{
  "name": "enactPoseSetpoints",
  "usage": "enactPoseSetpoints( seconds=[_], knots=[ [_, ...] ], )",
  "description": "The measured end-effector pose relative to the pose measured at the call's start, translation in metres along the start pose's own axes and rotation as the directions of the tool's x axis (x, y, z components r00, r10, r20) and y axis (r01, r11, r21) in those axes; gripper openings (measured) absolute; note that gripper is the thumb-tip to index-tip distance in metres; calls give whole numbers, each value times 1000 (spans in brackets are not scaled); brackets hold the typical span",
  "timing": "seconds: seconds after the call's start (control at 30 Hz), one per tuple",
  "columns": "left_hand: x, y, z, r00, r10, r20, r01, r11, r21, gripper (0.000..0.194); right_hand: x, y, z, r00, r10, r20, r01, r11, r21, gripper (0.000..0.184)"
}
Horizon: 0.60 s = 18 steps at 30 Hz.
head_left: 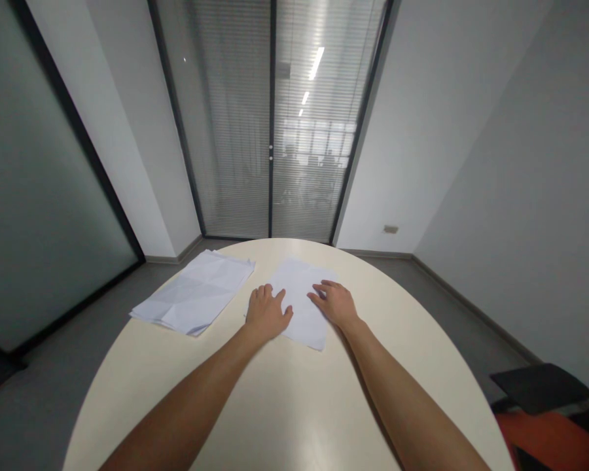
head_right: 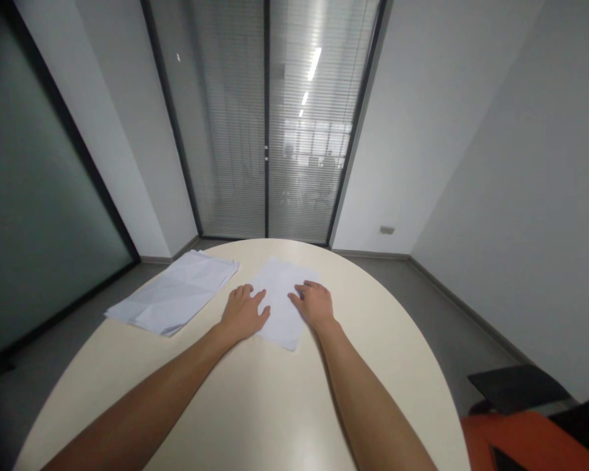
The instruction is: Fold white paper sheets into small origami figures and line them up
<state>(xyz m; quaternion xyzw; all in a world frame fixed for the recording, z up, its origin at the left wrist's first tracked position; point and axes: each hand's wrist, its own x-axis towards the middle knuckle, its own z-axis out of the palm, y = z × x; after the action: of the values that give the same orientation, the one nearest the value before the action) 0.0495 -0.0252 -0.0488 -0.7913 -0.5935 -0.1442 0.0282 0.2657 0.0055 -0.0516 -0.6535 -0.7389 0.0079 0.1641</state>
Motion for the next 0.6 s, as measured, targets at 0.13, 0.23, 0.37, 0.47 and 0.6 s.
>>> enactPoseSetpoints(
  seconds=[0.13, 0.23, 0.37, 0.47, 0.6],
  knots=[
    [1, -2, 6, 988, 140, 59, -137, 990, -45, 56, 2, 8, 1, 1000, 6, 10, -6, 1000, 19, 44],
    [2, -4, 13, 980, 158, 124, -150, 986, -77, 61, 1, 6, 0, 999, -33, -28, 34, 998, 44, 39],
    [4, -6, 18, 990, 88, 114, -83, 996, -45, 63, -3, -5, -2, 968, -243, -67, 251, 953, 169, 41],
    [7, -8, 18, 995, 20, 101, -17, 1000, -25, 62, -7, -14, -2, 900, -434, 30, 414, 876, 246, 46],
    [10, -14, 17, 995, 39, 87, -37, 999, -18, 60, -8, -14, 1, 889, -447, 101, 416, 880, 229, 50]
  ],
)
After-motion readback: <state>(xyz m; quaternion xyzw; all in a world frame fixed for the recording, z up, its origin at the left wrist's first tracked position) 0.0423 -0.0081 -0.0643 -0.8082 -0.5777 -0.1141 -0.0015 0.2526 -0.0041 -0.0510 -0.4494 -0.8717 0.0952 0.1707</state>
